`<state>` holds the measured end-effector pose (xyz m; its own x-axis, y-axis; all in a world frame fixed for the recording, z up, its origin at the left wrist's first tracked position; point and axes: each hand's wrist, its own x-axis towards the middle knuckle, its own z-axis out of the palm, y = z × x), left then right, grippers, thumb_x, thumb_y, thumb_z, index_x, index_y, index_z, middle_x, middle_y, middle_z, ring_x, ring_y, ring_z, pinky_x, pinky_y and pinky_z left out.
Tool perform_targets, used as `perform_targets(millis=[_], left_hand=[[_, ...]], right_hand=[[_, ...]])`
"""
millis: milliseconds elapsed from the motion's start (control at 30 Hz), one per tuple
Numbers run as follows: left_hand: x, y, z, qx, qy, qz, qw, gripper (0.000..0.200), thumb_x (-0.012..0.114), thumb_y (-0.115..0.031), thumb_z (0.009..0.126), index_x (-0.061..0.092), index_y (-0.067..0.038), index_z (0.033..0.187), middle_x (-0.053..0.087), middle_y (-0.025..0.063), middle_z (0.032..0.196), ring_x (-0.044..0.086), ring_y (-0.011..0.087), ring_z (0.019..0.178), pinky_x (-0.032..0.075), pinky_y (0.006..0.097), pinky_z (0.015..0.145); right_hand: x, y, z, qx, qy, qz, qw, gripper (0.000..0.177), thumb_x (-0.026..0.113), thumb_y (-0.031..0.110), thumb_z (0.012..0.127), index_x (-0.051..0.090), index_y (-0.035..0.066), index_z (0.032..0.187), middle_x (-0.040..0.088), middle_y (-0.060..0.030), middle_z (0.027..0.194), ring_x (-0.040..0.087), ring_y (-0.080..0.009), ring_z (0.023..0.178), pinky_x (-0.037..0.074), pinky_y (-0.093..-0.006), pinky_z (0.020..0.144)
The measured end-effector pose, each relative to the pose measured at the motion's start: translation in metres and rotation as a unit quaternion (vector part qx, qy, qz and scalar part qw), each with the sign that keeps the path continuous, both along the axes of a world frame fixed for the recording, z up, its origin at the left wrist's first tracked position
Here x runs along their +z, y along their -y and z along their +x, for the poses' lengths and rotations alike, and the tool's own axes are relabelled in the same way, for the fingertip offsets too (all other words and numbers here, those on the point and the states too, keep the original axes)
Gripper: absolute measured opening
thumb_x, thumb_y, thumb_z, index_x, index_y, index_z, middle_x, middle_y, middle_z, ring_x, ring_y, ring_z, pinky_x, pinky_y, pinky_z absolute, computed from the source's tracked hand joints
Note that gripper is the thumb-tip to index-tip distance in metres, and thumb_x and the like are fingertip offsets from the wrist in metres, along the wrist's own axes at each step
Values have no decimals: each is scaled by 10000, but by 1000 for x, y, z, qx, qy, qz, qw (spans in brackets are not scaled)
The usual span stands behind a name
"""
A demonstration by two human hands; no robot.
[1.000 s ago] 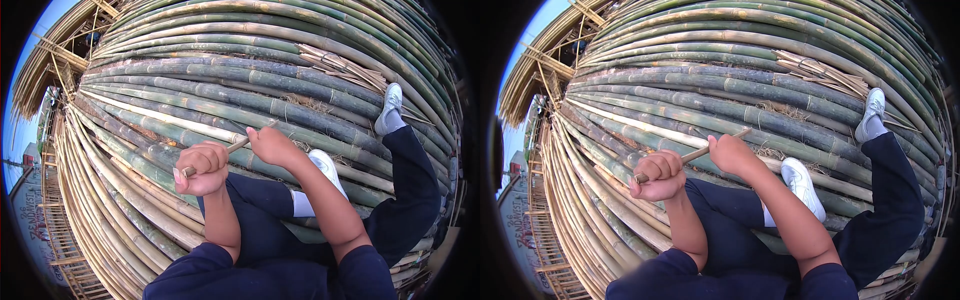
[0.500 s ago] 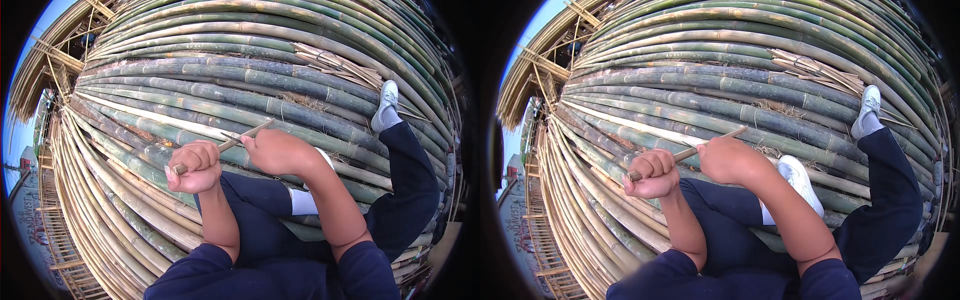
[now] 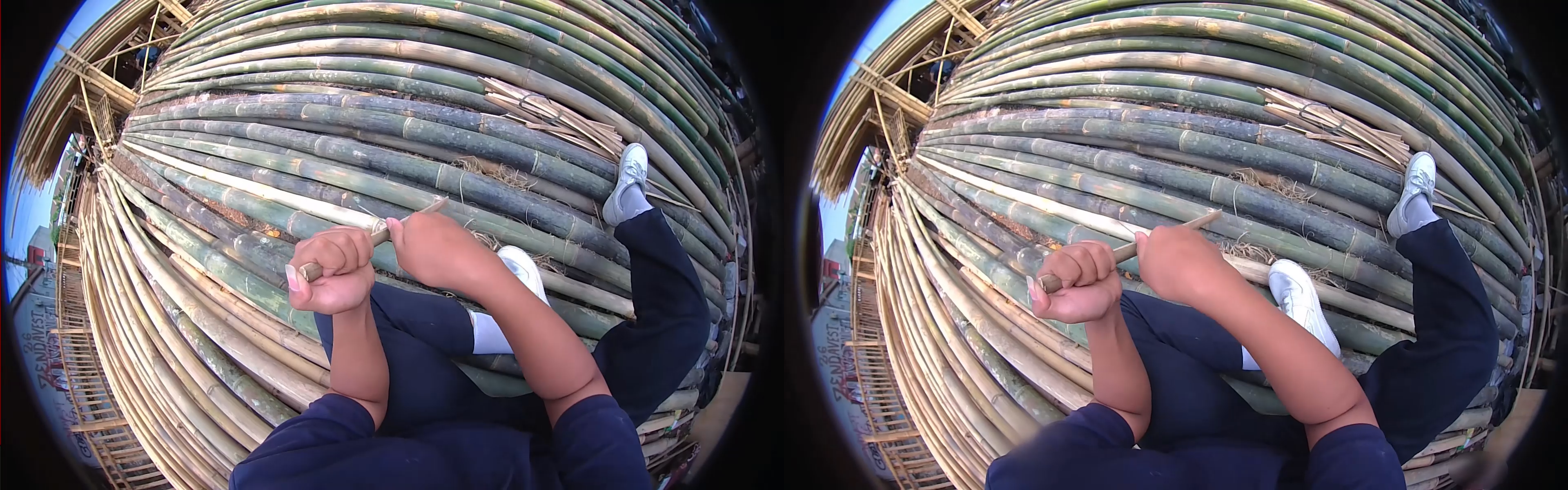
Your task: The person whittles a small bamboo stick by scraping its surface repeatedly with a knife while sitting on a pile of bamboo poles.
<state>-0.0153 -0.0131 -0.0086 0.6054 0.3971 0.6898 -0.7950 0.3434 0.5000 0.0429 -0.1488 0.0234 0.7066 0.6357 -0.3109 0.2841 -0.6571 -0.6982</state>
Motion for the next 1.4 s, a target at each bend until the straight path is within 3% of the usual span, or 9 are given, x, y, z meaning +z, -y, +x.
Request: perform_targets(millis=[67, 133, 233, 300, 400, 933, 1167, 1333, 1400], left_hand=[[-2, -2, -1, -15, 8, 7, 1000, 510, 422, -434, 885, 269, -92, 539, 240, 4, 427, 199, 120, 337, 161, 278, 347], [-3, -2, -2, -2, 0, 6, 1000, 510, 428, -430, 884, 271, -86, 541, 251, 11, 427, 212, 129, 339, 174, 287, 352], [1, 10, 0, -21, 13, 42, 999, 519, 428, -434, 887, 272, -82, 540, 254, 14, 427, 220, 134, 338, 183, 292, 354], [0, 11, -2, -23, 8, 34, 999, 521, 430, -436, 887, 275, -80, 540, 253, 13, 425, 216, 134, 337, 180, 292, 354], [2, 8, -2, -29, 5, 42, 999, 530, 433, -446, 892, 278, -77, 544, 250, 14, 424, 208, 134, 336, 172, 292, 355], [0, -6, 0, -10, -3, -8, 1000, 510, 414, -421, 891, 249, -98, 533, 218, -5, 426, 197, 119, 327, 176, 285, 333], [-3, -13, -2, -33, 2, 9, 999, 517, 418, -435, 886, 244, -97, 535, 225, 0, 420, 194, 118, 326, 168, 281, 321], [0, -8, -2, -43, 12, 30, 999, 520, 412, -441, 885, 243, -94, 536, 233, 6, 416, 197, 121, 324, 169, 278, 319], [-6, -11, -2, -66, -1, 20, 998, 524, 392, -459, 892, 232, -101, 544, 214, -1, 421, 186, 123, 328, 162, 279, 330]], right_hand=[[17, 7, -6, 31, -8, -50, 998, 537, 336, 299, 1039, 677, -46, 808, 666, -286, 838, 649, -452, 824, 514, -516, 798], [20, 22, -7, 52, 31, -45, 997, 534, 335, 297, 1040, 678, -39, 805, 669, -272, 811, 649, -452, 796, 519, -516, 780], [21, 22, -6, 39, -18, -25, 999, 595, 351, 310, 1033, 606, -79, 662, 589, -325, 694, 585, -499, 701, 468, -552, 741], [6, 6, -3, 24, 9, -45, 999, 536, 328, 295, 1042, 678, -38, 810, 667, -279, 845, 652, -437, 832, 521, -506, 792], [11, 20, -11, 16, 29, -5, 999, 592, 344, 306, 1038, 615, -72, 673, 589, -308, 680, 590, -484, 691, 471, -547, 738], [0, 11, -28, -76, 53, 8, 996, 569, 389, 326, 1027, 651, -61, 701, 627, -283, 694, 626, -467, 687, 507, -526, 696], [27, 26, -43, -8, 60, -40, 997, 500, 396, 257, 1004, 655, -65, 723, 627, -295, 721, 624, -471, 719, 497, -532, 734], [3, 16, -19, 18, 6, -23, 1000, 478, 407, 246, 1004, 653, -64, 738, 633, -297, 740, 620, -475, 711, 502, -521, 712], [-1, 19, -34, -11, 86, -18, 996, 491, 407, 253, 1008, 645, -64, 718, 605, -305, 698, 599, -482, 689, 495, -517, 698]])
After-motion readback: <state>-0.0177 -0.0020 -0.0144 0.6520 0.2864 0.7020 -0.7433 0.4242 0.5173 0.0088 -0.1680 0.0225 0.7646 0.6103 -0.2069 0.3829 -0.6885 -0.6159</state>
